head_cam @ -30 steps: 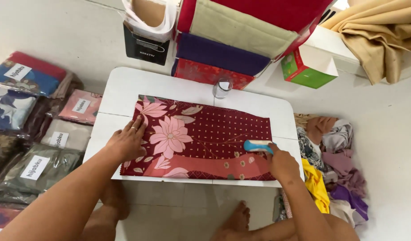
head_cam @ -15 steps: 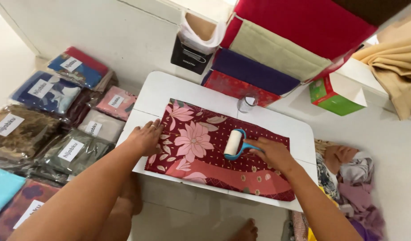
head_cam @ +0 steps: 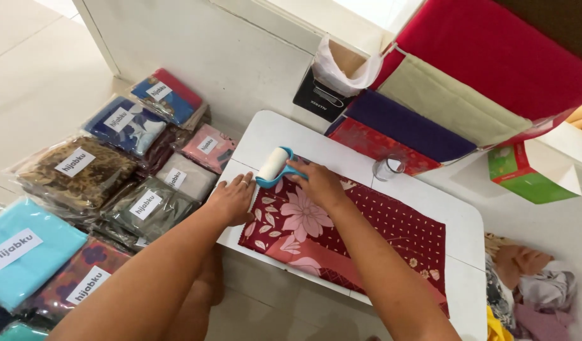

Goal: A person folds a patterned cloth on a small table and then uses a lint roller to clean the fabric surface.

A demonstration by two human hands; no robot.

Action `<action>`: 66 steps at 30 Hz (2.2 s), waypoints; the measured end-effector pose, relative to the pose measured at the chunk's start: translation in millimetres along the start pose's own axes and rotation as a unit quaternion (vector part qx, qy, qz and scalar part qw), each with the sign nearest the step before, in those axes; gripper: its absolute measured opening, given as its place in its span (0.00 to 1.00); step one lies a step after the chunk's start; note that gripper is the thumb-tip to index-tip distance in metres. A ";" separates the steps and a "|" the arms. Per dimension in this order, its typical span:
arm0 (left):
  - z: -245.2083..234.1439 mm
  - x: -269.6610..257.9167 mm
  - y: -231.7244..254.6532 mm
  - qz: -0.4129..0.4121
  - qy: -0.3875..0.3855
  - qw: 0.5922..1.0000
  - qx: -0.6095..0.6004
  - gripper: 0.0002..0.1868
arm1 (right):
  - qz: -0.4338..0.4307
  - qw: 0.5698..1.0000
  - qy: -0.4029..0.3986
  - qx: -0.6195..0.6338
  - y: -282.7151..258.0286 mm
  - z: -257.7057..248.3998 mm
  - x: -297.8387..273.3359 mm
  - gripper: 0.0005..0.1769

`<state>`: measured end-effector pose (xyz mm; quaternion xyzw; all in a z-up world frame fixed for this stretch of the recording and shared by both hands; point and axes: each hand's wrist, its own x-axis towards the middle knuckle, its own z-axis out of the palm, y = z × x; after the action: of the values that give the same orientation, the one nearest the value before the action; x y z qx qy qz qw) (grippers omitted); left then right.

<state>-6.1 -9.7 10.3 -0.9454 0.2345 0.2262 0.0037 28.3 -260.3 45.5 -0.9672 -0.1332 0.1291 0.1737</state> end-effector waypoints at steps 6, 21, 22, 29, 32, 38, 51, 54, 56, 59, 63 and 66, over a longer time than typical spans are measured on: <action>9.3 4.6 -3.9 -0.032 0.009 0.999 0.037 0.49 | -0.027 0.997 0.065 -0.007 -6.2 -18.1 -41.0 0.25; -1.8 -8.8 -2.4 0.120 -0.012 0.992 -0.028 0.32 | 0.040 0.999 -0.001 0.031 13.1 -9.6 -12.8 0.26; -0.7 -4.9 -1.4 0.110 -0.013 0.993 -0.039 0.30 | 0.029 0.999 0.011 0.020 21.9 -7.7 -14.7 0.24; 5.3 19.4 6.8 0.088 0.003 0.995 -0.038 0.20 | 0.019 0.999 0.017 0.041 133.9 -34.1 -96.3 0.17; 5.5 23.6 9.7 0.082 -0.008 0.996 -0.027 0.24 | 0.066 0.997 0.030 0.032 177.3 -68.8 -153.6 0.17; -2.6 42.6 16.5 0.107 0.082 0.979 0.151 0.17 | 0.218 0.972 0.078 -0.048 307.3 -100.4 -267.5 0.17; -2.6 71.4 60.9 0.101 -0.041 0.984 0.139 0.46 | 0.046 0.997 0.053 0.001 211.2 -82.9 -272.1 0.20; 6.6 87.5 60.1 0.082 -0.035 0.985 0.145 0.46 | 0.083 0.996 0.030 0.024 234.5 -78.5 -281.4 0.17; 7.6 94.3 56.3 0.071 -0.045 0.989 0.122 0.48 | 0.151 0.983 -0.019 0.101 245.5 -96.4 -292.8 0.22; -4.1 84.0 59.9 0.072 -0.069 0.989 0.106 0.49 | 0.296 0.947 -0.051 0.112 322.2 -86.3 -327.4 0.23; -27.9 57.5 68.5 0.090 -0.063 0.988 0.112 0.48 | 0.374 0.924 -0.060 0.042 341.7 -97.1 -368.2 0.24; -52.0 30.6 76.6 0.100 -0.048 0.983 0.149 0.48 | 0.307 0.950 0.030 0.057 293.4 -114.0 -376.9 0.25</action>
<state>6.0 -97.2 51.4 -0.8942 0.3586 0.2326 0.1333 -226.5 -674.0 116.7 -0.9531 0.1830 0.1549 0.1848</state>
